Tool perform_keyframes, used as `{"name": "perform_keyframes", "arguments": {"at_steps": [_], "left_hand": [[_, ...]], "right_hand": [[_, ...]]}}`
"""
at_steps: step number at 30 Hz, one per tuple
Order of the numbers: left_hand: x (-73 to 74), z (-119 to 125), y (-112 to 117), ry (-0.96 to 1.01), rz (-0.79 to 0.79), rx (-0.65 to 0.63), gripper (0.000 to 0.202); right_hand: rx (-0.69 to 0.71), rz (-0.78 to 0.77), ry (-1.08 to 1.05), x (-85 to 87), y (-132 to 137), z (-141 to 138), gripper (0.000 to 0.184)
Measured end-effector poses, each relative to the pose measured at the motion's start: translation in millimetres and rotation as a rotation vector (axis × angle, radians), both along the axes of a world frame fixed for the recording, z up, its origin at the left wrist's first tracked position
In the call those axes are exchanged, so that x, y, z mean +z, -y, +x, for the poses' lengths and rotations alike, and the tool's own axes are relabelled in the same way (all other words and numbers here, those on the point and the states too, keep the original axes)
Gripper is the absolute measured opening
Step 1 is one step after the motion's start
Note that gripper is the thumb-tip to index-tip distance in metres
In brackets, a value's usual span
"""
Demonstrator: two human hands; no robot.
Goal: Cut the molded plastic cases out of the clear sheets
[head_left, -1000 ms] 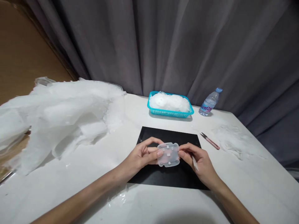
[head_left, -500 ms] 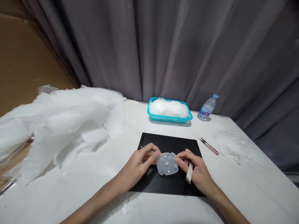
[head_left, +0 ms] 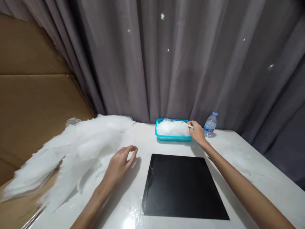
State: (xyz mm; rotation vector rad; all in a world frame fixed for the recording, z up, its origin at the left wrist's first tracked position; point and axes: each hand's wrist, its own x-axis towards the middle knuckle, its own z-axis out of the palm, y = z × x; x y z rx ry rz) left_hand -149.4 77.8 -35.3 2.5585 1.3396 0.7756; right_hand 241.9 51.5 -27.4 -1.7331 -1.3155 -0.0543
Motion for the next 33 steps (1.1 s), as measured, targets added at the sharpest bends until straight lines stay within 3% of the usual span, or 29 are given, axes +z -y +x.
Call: {"name": "perform_keyframes", "arguments": {"at_steps": [3, 5, 7, 11, 17, 20, 23, 27, 33], "left_hand": [[20.3, -21.8, -15.4, -0.104, 0.288, 0.117, 0.041], [39.8, -37.9, -27.6, -0.201, 0.393, 0.301, 0.048], [57.4, -52.6, -38.3, -0.319, 0.333, 0.469, 0.056], [72.2, -68.7, -46.0, -0.360, 0.203, 0.463, 0.048], [62.4, -60.0, -37.6, -0.324, 0.246, 0.443, 0.051], [67.2, -53.3, -41.4, -0.322, 0.243, 0.428, 0.045], [87.0, -50.5, -51.0, -0.318, 0.208, 0.436, 0.048], [126.5, -47.8, -64.7, -0.276, 0.216, 0.456, 0.059], [177.9, -21.5, -65.6, -0.193, 0.379, 0.485, 0.061]], "right_hand": [[0.024, 0.015, 0.097, -20.2, 40.7, -11.1, 0.024], [0.036, 0.018, 0.141, -35.4, 71.1, -18.6, 0.025], [0.048, 0.013, 0.175, -50.3, 96.7, -25.0, 0.024], [0.098, -0.005, 0.230, -73.5, 126.8, -36.2, 0.022], [0.150, -0.029, 0.273, -81.9, 134.9, -48.9, 0.023], [0.168, -0.042, 0.288, -82.6, 135.7, -51.4, 0.024], [0.175, -0.052, 0.295, -85.4, 136.8, -51.4, 0.024], [0.184, -0.056, 0.292, -90.4, 137.3, -49.2, 0.027], [0.201, -0.060, 0.273, -95.4, 136.5, -49.1, 0.027]]}}
